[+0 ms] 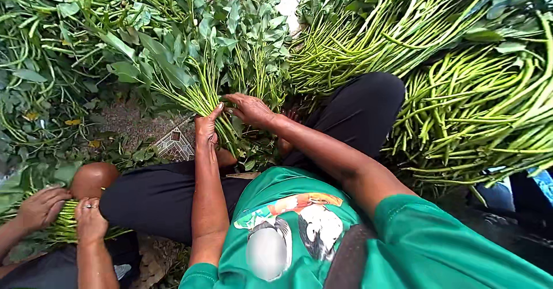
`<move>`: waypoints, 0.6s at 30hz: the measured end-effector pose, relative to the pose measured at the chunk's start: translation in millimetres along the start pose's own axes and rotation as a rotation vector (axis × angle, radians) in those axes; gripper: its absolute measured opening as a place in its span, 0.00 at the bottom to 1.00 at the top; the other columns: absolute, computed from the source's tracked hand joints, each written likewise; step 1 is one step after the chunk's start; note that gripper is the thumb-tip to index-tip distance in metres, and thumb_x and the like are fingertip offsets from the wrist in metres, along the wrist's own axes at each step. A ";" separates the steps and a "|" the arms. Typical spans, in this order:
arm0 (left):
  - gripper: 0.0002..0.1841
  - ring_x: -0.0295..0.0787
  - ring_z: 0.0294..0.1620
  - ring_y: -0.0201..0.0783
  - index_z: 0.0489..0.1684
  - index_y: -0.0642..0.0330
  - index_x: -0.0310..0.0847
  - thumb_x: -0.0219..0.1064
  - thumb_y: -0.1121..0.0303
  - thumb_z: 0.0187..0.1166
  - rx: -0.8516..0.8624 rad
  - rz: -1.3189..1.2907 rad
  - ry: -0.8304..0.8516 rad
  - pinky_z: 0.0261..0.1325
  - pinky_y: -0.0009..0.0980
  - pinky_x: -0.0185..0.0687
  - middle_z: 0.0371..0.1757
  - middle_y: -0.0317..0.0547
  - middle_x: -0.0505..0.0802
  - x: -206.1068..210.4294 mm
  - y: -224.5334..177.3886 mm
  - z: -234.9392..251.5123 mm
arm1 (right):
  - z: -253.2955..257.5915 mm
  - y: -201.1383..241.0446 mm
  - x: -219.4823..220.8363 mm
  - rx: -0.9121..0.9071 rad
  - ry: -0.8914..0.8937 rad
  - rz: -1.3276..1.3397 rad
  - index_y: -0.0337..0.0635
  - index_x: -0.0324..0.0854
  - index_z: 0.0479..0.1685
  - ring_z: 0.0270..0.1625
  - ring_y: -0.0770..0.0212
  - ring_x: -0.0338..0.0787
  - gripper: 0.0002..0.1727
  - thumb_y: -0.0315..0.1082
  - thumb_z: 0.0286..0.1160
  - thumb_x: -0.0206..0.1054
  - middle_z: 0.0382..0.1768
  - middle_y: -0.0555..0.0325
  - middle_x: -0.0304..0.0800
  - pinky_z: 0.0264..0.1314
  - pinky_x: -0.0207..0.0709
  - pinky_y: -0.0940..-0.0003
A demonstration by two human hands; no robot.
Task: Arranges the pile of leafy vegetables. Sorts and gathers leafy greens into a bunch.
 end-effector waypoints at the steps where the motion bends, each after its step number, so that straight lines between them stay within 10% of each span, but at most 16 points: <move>1: 0.19 0.94 0.45 0.36 0.61 0.67 0.79 0.76 0.76 0.73 0.015 0.012 -0.012 0.52 0.34 0.91 0.46 0.47 0.95 -2.7 -1.1 0.9 | 0.5 -5.1 7.2 0.006 0.036 0.004 0.35 0.84 0.67 0.64 0.41 0.91 0.17 0.34 0.89 0.59 0.63 0.41 0.90 0.71 0.80 0.40; 3: 0.17 0.94 0.39 0.36 0.58 0.67 0.80 0.76 0.75 0.74 0.069 0.057 -0.085 0.44 0.33 0.93 0.42 0.46 0.95 -12.4 -5.1 4.1 | -9.1 -8.4 24.4 0.000 0.161 -0.036 0.34 0.89 0.52 0.59 0.39 0.92 0.13 0.32 0.86 0.60 0.52 0.40 0.93 0.66 0.81 0.36; 6: 0.21 0.93 0.40 0.37 0.61 0.70 0.76 0.77 0.77 0.72 0.220 0.110 -0.199 0.49 0.34 0.92 0.43 0.48 0.94 -30.7 -14.9 11.0 | -22.7 -29.6 35.0 0.178 0.350 -0.076 0.37 0.90 0.55 0.64 0.36 0.88 0.16 0.40 0.86 0.64 0.61 0.38 0.88 0.67 0.78 0.31; 9: 0.19 0.95 0.44 0.40 0.64 0.69 0.75 0.74 0.75 0.77 0.297 0.034 -0.184 0.52 0.37 0.94 0.46 0.49 0.95 -33.8 -20.6 6.3 | -9.2 -73.1 4.9 0.441 0.062 -0.081 0.38 0.87 0.64 0.65 0.32 0.88 0.21 0.45 0.84 0.66 0.68 0.36 0.85 0.64 0.79 0.26; 18: 0.12 0.96 0.42 0.40 0.58 0.53 0.83 0.71 0.61 0.82 -0.182 -0.268 0.047 0.52 0.41 0.94 0.42 0.41 0.94 -5.3 17.8 -17.9 | 16.2 -142.6 -11.0 0.752 -0.052 -0.154 0.36 0.77 0.74 0.75 0.34 0.82 0.26 0.41 0.81 0.66 0.72 0.35 0.82 0.71 0.74 0.29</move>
Point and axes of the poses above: each hand's wrist, its own z-axis towards the middle knuckle, its own x-axis out of the palm, y = z × x, the point moved 5 cm from there along z, towards the middle knuckle
